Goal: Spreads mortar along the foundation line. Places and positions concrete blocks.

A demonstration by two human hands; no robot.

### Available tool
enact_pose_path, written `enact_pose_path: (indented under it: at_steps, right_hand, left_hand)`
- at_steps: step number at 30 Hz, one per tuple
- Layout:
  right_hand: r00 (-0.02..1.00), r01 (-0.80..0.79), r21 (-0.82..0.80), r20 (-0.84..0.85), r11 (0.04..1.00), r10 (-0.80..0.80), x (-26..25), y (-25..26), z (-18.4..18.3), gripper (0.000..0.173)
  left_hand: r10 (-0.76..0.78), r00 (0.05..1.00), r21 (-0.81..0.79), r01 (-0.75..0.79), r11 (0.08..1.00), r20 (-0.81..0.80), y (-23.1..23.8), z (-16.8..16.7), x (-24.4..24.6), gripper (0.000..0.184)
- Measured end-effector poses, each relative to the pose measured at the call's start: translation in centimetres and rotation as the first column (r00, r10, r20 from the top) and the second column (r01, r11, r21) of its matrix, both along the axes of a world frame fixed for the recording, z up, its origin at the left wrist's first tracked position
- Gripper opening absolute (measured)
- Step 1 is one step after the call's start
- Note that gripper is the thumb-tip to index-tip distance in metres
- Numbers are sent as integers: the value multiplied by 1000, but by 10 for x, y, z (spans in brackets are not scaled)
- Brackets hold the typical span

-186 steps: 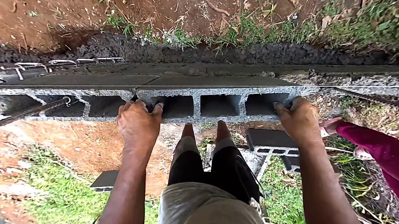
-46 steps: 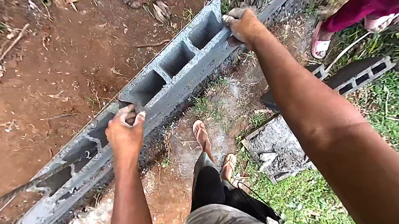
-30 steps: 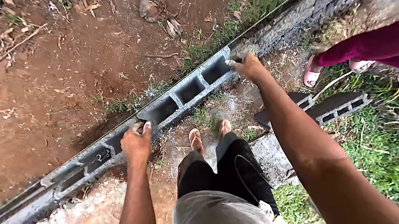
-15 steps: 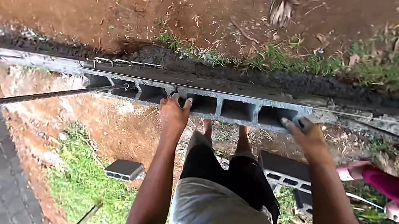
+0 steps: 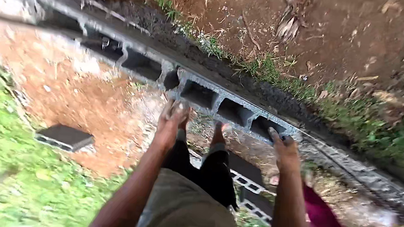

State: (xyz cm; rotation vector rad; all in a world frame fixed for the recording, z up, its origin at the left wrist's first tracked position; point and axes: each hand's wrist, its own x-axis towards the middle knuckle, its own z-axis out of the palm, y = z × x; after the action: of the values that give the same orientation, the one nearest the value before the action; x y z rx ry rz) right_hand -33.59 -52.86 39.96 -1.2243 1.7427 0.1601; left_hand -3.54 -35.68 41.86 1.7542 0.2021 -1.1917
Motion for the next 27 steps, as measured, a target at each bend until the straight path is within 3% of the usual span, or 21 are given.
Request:
enact_pose_path:
  at_steps: [4, 7, 10, 12, 15, 18, 21, 24, 27]
  right_hand:
    - [999, 50, 7, 1, 999, -50, 9, -3, 9, 43]
    - [995, 70, 40, 64, 997, -73, 2, -5, 4, 50]
    - [988, 13, 103, 150, 995, -28, -7, -13, -5, 49]
    - [981, -72, 155, 189, 985, 42, -12, -14, -3, 49]
    - [971, -142, 159, 214, 977, 106, -18, -20, -3, 49]
    - [960, -202, 155, 229, 967, 164, -17, -18, -1, 48]
    - [957, -213, 150, 233, 966, 174, -18, -19, -4, 47]
    - [968, -179, 146, 203, 973, 148, -16, -18, -7, 49]
    - [978, -134, 161, 181, 978, 105, -14, -14, -9, 52]
  left_hand:
    - [-5, 999, -107, 1, 994, -34, 3, -7, 9, 52]
    - [49, 996, -145, -38, 989, 73, 22, -1, 12, 54]
    - [361, 922, -172, -337, 926, 141, 54, -5, -6, 50]
    - [578, 813, -188, -558, 808, 70, 76, -18, -34, 52]
    - [711, 700, -147, -712, 687, -66, 96, -43, -106, 62]
    - [756, 636, -46, -769, 637, -156, 97, -61, -174, 59]
    - [706, 688, -47, -721, 691, -168, 78, -83, -217, 52]
    - [593, 789, -53, -607, 793, -159, 48, -112, -220, 51]
    - [572, 799, -95, -594, 799, -188, 17, -152, -200, 53]
